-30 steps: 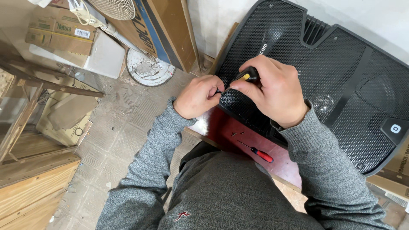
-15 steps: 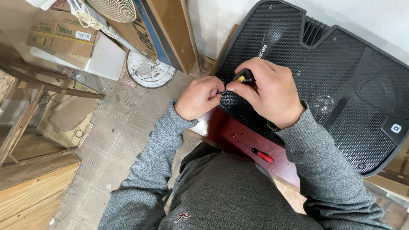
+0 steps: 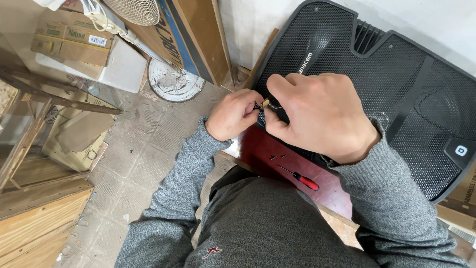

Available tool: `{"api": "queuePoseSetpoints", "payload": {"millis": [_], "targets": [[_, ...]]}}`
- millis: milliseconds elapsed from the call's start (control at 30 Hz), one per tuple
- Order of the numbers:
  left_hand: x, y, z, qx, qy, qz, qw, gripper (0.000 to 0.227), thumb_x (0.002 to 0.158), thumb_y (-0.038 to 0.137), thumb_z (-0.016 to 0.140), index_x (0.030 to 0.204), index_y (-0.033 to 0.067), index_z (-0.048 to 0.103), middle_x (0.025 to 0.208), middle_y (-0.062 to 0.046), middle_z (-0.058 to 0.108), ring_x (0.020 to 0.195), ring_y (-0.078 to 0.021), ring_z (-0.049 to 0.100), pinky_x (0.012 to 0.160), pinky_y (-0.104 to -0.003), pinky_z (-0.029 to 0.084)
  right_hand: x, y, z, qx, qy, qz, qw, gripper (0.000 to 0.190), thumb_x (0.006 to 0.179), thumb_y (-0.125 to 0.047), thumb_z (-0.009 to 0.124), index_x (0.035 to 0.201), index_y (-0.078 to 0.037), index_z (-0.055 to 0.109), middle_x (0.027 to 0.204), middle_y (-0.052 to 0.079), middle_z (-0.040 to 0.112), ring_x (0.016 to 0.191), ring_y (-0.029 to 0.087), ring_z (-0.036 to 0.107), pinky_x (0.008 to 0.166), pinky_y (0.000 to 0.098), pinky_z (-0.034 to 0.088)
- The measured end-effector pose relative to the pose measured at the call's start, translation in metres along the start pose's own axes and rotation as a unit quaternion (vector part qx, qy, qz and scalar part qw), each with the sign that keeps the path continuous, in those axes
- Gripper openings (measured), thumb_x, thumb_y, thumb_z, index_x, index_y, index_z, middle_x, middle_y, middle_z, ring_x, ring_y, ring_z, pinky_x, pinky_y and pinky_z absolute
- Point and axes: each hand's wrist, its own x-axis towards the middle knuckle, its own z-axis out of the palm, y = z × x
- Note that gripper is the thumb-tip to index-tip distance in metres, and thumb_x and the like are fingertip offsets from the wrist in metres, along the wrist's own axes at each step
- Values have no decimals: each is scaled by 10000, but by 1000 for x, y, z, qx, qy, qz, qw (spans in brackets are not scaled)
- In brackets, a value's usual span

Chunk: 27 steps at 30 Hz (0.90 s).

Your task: The person uses a screwdriver to remove screws from the back panel of a black Panasonic device. They unscrew multiple fasteners, place them on the table, and continue removing additional screws from different locations on the device.

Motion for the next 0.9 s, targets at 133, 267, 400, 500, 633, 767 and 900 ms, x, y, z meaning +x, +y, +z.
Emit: {"api": "queuePoseSetpoints", "payload": {"millis": [133,267,400,500,633,767,900], "targets": [[-3,-2,7,18,16,1,1000,180,1166,293,804,1244,133,821,1003,-58,704,802,-323,714,676,-523,550,-2,4,12,-9,-4,-9,1000,868,1221,-1092,575,1064,-250,715,833,-35,719,654,324,772,529,497,504],[-1,5,9,130,22,18,991,121,1108,191,823,1203,138,771,1063,-81,720,816,-425,760,599,-632,613,-3,5,-2,61,-34,-5,998,391,1230,-506,708,1065,-156,653,873,14,664,693,336,709,561,531,545],[0,9,17,232,48,18,971,280,1138,357,869,1107,145,689,1021,-80,661,743,-415,750,515,-620,577,1,8,-20,163,-42,-47,985,100,1092,-70,716,1192,-83,720,1236,168,633,907,418,711,737,578,636],[-1,7,24,236,71,39,969,439,1213,542,807,1120,133,678,1044,-81,645,748,-394,742,490,-596,566,-8,0,-7,50,-39,10,998,528,1321,-738,687,1296,-212,727,983,53,651,725,397,757,532,562,583],[-6,14,28,244,98,65,963,267,1187,250,872,1050,132,675,1009,-67,635,757,-324,726,478,-521,545,-2,0,-19,63,-82,32,994,188,1322,-310,725,1450,-172,725,1015,81,647,754,408,773,476,582,595],[-10,8,37,266,156,87,947,393,1223,319,871,951,149,643,909,-42,594,713,-297,690,495,-503,498,-8,-4,-11,12,-63,21,998,611,1115,-551,692,1595,-174,717,1121,53,660,944,294,763,564,490,641],[-8,6,41,275,150,75,947,352,1196,272,908,974,137,670,932,-45,641,720,-271,701,491,-473,532,-11,-9,1,-112,6,32,993,386,1386,-503,846,1126,-282,666,857,-60,633,695,212,740,474,407,508]]}}
